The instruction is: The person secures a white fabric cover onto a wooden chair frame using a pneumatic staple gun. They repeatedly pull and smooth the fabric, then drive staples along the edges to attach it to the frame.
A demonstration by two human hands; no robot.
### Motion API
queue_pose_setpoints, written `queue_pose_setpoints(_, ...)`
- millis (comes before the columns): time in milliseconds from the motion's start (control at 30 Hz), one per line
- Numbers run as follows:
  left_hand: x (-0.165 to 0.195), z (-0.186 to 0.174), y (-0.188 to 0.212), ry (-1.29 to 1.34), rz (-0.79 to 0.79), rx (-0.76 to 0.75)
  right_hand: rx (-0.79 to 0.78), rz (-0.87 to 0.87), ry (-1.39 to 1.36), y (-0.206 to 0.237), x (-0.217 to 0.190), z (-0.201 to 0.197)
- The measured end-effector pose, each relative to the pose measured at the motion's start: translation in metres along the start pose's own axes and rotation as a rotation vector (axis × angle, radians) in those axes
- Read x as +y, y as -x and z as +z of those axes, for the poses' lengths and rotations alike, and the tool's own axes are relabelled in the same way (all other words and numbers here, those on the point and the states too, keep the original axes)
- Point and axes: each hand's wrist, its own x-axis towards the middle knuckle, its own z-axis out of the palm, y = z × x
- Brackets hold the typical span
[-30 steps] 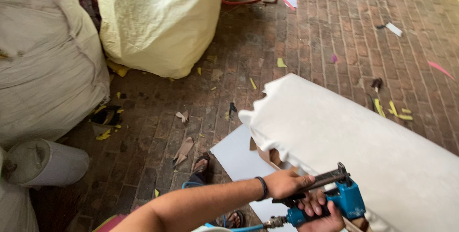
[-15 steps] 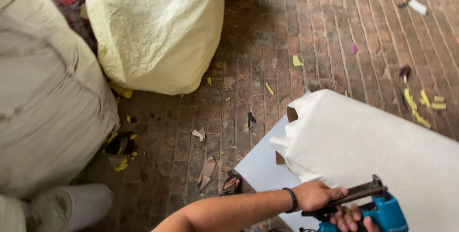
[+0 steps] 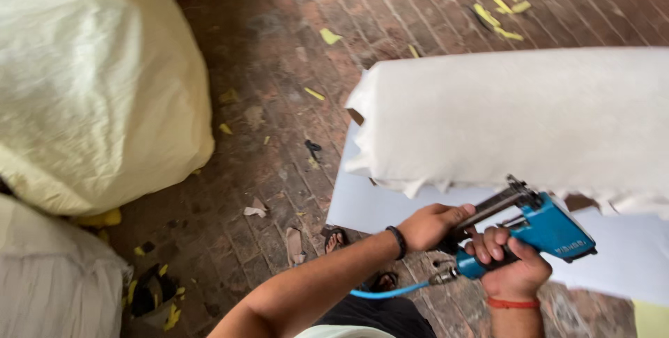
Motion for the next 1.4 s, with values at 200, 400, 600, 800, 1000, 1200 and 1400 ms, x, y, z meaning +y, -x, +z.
queue_pose_setpoints(200,-0.036,0.051,-0.035,-0.362,-0.056,0.003,0.176,-0.340,0.652,0.038,-0.044,-0.040)
queue_pose_setpoints(400,-0.087,0.064,-0.057,-0.592,-0.165,0.038,0.144,-0.645,2.062,0.035,-0.084,-0.083)
queue_pose_setpoints(600,-0.154,0.052,-0.090,-0.547,-0.237,0.094,0.341,-0.201,1.891,0.025,-0.048,-0.152)
queue_pose_setpoints(800,-0.234,-0.002,-0.158,-0.462,-0.303,0.189,0.439,-0.400,1.733,-0.029,0.031,-0.238)
queue_pose_setpoints(1000,-0.320,-0.044,-0.244,0.618,-0.064,0.285,0.364,-0.801,0.957,-0.120,0.123,-0.294)
queue_pose_setpoints(1200,-0.365,-0.056,-0.303,0.947,0.387,0.209,0.427,-0.918,0.774,-0.177,0.209,-0.334)
queue_pose_setpoints(1400,-0.360,-0.052,-0.302,0.871,0.426,0.191,0.399,-1.051,0.618,-0.207,0.238,-0.335)
